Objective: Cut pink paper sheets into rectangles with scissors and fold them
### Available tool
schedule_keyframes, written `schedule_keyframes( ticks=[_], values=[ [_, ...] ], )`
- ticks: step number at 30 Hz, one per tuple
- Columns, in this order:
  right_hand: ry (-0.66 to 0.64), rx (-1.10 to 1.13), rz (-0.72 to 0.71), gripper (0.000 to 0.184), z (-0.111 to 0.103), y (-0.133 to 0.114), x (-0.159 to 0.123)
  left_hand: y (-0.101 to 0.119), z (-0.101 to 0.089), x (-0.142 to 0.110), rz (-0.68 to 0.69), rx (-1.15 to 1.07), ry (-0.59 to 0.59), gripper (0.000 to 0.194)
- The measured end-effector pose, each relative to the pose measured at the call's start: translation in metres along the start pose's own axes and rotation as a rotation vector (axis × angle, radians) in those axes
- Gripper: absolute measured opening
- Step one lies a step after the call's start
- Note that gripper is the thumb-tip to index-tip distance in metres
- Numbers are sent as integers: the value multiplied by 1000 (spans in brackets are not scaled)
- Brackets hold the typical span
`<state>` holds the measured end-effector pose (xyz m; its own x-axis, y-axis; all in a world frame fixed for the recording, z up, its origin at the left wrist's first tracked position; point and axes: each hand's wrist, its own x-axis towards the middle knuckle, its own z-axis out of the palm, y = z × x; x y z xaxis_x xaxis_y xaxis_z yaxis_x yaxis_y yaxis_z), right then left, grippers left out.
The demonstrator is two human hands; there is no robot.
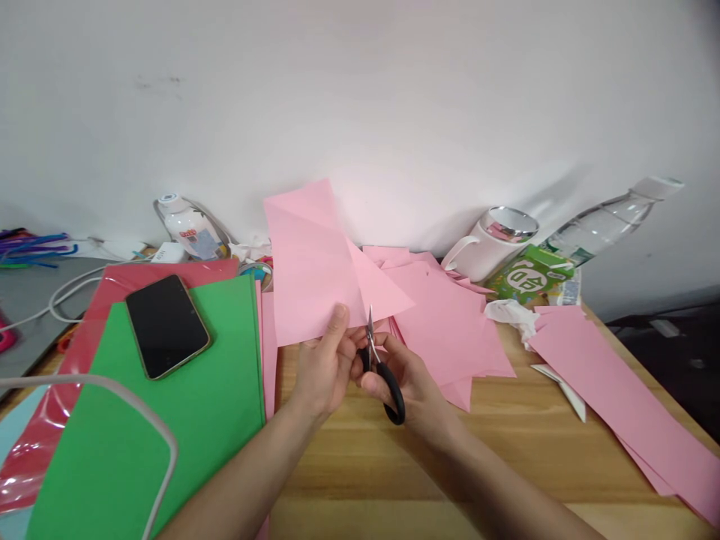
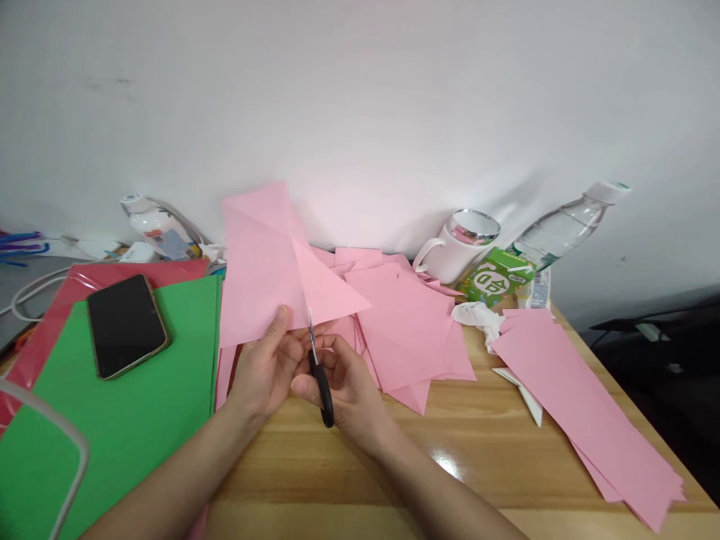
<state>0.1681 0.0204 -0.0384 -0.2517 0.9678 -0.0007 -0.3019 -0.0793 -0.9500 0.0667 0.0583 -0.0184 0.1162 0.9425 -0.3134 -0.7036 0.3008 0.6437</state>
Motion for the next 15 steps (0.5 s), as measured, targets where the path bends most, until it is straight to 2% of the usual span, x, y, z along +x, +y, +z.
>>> schedule_keyframes(
  ticks=[3,9,15],
  values=[
    [7,9,4,38,0,1,0,-2,-3,1,2,30,4,23],
    [13,-4,5,39,-1,3,1,-3,-3,2,95,-45,-93,14],
    [39,-38,4,38,-1,5,1,-2,1,1,110,-68,-107,13]
  ],
)
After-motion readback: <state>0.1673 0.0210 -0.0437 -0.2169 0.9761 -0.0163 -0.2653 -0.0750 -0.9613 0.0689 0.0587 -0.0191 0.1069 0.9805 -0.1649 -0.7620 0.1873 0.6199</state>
